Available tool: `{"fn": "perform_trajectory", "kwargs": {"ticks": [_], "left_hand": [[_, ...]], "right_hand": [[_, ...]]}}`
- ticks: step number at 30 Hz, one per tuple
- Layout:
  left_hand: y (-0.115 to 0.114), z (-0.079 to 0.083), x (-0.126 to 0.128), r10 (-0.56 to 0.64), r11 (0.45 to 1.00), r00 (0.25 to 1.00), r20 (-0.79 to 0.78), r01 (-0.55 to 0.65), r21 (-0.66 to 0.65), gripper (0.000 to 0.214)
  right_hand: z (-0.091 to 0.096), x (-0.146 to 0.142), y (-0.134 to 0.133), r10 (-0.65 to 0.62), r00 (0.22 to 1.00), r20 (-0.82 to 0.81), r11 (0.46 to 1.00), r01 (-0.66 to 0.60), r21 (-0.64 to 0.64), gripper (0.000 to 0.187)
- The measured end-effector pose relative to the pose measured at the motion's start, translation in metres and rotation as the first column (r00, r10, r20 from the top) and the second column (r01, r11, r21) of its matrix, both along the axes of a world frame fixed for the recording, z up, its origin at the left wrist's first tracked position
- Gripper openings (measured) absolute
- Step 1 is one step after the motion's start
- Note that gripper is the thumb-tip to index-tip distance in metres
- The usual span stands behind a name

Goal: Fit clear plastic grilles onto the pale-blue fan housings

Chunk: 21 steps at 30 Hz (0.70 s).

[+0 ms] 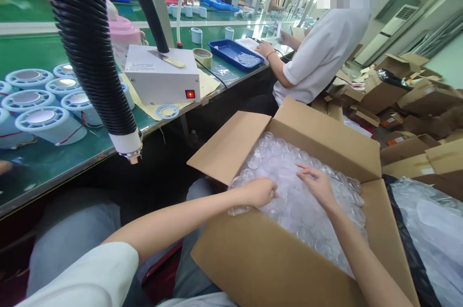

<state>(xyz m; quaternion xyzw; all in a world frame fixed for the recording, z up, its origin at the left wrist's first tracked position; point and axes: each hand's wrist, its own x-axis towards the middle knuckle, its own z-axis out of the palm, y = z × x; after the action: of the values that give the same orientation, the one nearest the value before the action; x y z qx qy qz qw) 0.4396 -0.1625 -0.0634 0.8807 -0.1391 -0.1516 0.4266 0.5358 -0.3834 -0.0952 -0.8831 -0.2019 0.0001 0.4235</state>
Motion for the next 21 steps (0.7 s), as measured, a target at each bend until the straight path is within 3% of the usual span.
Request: {"fn": "perform_trajectory", "kwargs": {"ticks": [7, 14, 18, 21], "left_hand": [[0.02, 0.002, 0.009, 0.18, 0.945, 0.975, -0.131, -0.209, -0.252, 0.031], [0.024, 0.003, 0.003, 0.3, 0.838, 0.917, -0.263, -0.385, -0.387, 0.033], [0.024, -0.005, 0.003, 0.328, 0.781, 0.875, -0.356, -0.463, -0.418, 0.034], [0.023, -0.013, 0.006, 0.345, 0.754, 0.844, -0.411, -0.51, -0.414, 0.035]], "right_hand": [[0.031, -0.017, -0.016, -0.146, 0.989, 0.013, 0.987, 0.144, 0.074, 0.035], [0.016, -0.028, 0.002, -0.194, 0.981, 0.023, 0.978, 0.192, 0.086, 0.035], [0.014, -0.042, 0.011, -0.128, 0.992, 0.019, 0.986, 0.125, 0.108, 0.033], [0.023, -0.061, 0.022, 0.002, 1.0, 0.014, 0.995, -0.003, 0.099, 0.035]]}}
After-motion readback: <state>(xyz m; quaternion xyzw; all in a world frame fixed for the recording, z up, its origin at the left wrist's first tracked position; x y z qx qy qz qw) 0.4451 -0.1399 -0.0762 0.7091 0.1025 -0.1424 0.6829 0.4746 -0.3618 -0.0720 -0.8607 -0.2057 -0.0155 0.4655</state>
